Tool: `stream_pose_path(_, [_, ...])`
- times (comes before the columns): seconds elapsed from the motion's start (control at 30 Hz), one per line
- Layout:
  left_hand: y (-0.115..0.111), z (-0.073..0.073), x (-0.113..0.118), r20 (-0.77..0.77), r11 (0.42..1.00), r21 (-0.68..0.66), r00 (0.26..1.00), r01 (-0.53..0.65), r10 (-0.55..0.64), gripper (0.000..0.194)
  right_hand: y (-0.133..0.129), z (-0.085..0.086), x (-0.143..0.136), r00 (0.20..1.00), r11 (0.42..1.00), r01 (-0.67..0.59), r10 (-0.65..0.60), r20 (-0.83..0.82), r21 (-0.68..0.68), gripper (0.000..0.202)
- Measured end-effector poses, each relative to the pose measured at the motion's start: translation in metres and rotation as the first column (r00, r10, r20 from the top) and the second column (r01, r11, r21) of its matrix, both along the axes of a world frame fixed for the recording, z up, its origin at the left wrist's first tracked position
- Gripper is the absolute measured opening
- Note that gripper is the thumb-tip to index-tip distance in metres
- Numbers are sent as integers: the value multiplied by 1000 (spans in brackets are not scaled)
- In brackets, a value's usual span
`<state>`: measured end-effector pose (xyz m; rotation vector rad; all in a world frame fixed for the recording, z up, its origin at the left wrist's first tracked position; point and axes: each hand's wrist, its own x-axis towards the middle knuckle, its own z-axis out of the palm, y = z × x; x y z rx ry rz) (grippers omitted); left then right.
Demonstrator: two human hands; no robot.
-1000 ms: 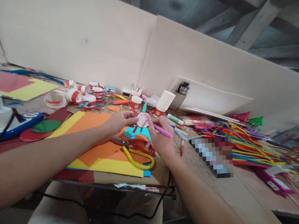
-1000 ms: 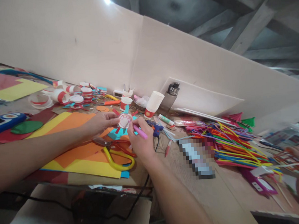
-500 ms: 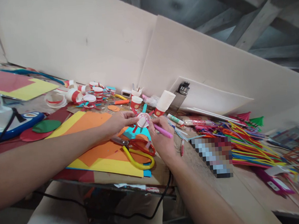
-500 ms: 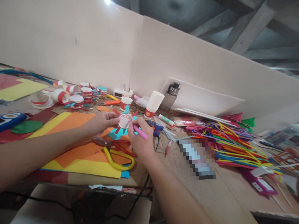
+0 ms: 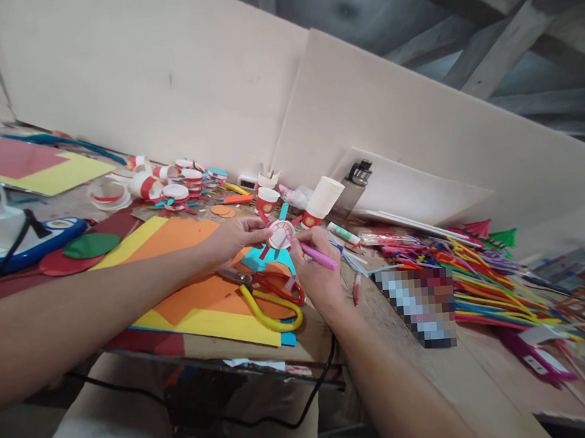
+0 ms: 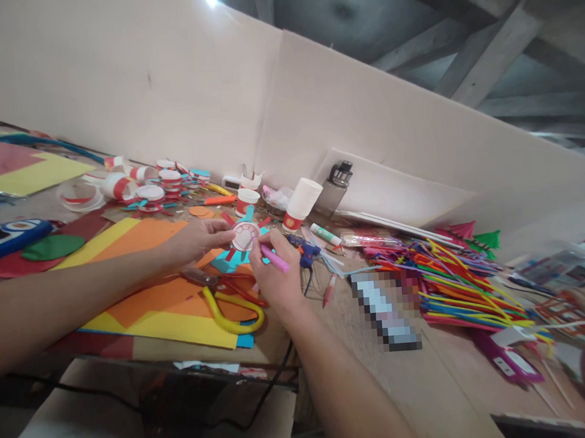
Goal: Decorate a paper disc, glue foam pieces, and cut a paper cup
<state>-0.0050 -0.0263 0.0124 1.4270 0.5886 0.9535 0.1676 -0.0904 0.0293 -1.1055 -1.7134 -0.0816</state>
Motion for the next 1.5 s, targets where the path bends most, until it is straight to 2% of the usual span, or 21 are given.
stream_pose_path(1.5, [2, -1, 0, -30, 1000, 20, 999, -23, 23, 38, -2, 1, -1, 1000, 1000, -12, 12, 9, -17, 16])
